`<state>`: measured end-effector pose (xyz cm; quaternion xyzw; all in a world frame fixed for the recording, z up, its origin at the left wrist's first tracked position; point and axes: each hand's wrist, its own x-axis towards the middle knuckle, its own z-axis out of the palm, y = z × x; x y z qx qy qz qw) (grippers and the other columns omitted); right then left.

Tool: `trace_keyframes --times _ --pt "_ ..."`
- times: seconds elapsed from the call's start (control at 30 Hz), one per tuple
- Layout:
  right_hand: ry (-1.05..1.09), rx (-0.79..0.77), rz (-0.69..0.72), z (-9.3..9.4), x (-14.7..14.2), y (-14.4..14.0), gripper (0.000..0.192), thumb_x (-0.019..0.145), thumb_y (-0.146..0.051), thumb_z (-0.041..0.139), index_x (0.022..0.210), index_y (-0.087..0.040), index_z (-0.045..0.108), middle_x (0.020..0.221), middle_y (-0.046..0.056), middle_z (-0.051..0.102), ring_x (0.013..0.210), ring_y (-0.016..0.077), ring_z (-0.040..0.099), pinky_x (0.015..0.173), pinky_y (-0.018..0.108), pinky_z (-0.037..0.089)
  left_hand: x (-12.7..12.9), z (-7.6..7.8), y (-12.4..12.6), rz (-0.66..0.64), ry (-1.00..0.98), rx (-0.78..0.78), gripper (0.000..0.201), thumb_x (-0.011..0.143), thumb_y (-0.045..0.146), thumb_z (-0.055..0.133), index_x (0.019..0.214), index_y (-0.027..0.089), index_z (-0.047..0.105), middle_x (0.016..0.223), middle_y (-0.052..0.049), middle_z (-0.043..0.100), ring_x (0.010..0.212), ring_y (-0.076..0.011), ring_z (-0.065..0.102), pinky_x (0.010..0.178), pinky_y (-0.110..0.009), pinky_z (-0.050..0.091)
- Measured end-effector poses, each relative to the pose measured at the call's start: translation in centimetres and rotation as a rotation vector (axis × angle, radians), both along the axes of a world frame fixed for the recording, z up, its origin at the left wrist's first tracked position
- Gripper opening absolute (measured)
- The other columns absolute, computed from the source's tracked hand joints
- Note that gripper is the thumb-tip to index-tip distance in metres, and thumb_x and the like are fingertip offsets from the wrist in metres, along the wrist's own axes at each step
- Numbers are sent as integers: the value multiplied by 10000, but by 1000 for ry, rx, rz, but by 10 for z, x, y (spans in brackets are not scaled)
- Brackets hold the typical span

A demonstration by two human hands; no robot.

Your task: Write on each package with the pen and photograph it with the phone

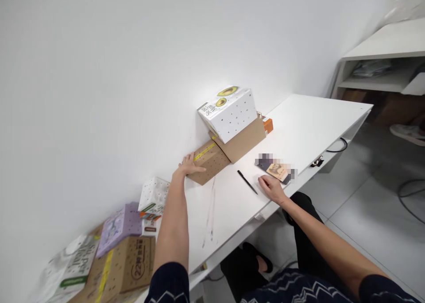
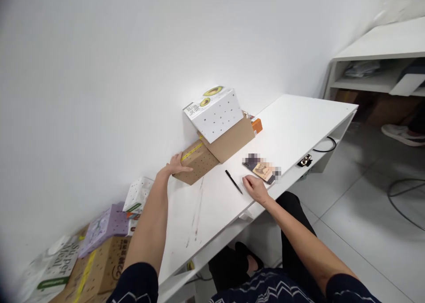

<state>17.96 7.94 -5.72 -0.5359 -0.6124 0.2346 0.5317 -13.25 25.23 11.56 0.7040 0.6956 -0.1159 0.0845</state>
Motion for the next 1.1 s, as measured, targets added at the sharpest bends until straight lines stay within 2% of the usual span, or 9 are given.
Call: trace_keyframes --times 0.17,0.43,0.53,0.6,0.7,0.8,0.93,1.0,1.1 --pt "-36 -21 4 -2 1 -1 360 924 -400 379 624 -219 460 576 -3 462 547 138 440 582 283 354 -2 0 -36 73 -34 40 1146 554 557 720 1485 204 154 1480 -204 261 1374 -404 263 1085 -559 263" --pt "-123 -163 12 -2 2 2 376 897 -419 358 646 -199 532 624 38 559 599 156 509 627 283 370 -16 -20 -179 -63 -77 284 1098 607 546 708 1488 159 180 1434 -199 272 1356 -405 239 1075 -544 287" --pt "-238 -323 28 9 -4 8 351 869 -479 444 786 -183 615 722 60 623 673 190 577 624 288 385 -7 -34 -221 -131 -8 479 1061 633 514 725 1480 121 222 1449 -235 254 1373 -439 189 1085 -597 231" --pt "-411 -485 65 20 -13 13 410 836 -528 512 990 -166 628 949 110 648 811 235 626 658 302 420 1 -46 -240 -169 35 598 1002 653 470 735 1463 97 277 1443 -257 263 1374 -462 173 1086 -618 208" --pt "-596 -627 133 36 -29 20 403 852 -404 544 1138 -124 585 1208 195 551 962 275 635 725 327 454 11 -68 -263 -211 52 735 920 675 455 744 1425 83 362 1429 -276 278 1377 -482 161 1085 -653 175" --pt "-592 -656 165 45 -38 25 260 847 -208 516 1053 -88 618 1173 228 570 937 268 651 729 316 456 19 -93 -284 -260 -26 819 867 705 493 730 1405 108 394 1422 -273 296 1392 -479 143 1074 -686 167" --pt "-527 -635 161 51 -27 23 250 834 -161 513 1049 -68 598 1045 226 648 941 271 644 753 307 441 28 -119 -312 -342 -249 808 807 779 430 693 1440 152 324 1432 -253 308 1411 -427 180 1075 -650 236" --pt "-469 -617 146 56 -15 16 283 853 -186 488 1100 -71 562 994 195 676 899 244 645 734 290 438 29 -122 -320 -275 -426 813 781 806 397 670 1456 185 293 1452 -227 310 1412 -385 226 1090 -613 252" --pt "-360 -587 158 63 1 -1 269 899 -238 398 1069 -110 564 883 103 705 769 163 641 673 231 438 19 -117 -318 96 -794 893 643 877 421 565 1437 202 339 1429 -185 391 1359 -307 361 1097 -514 317"
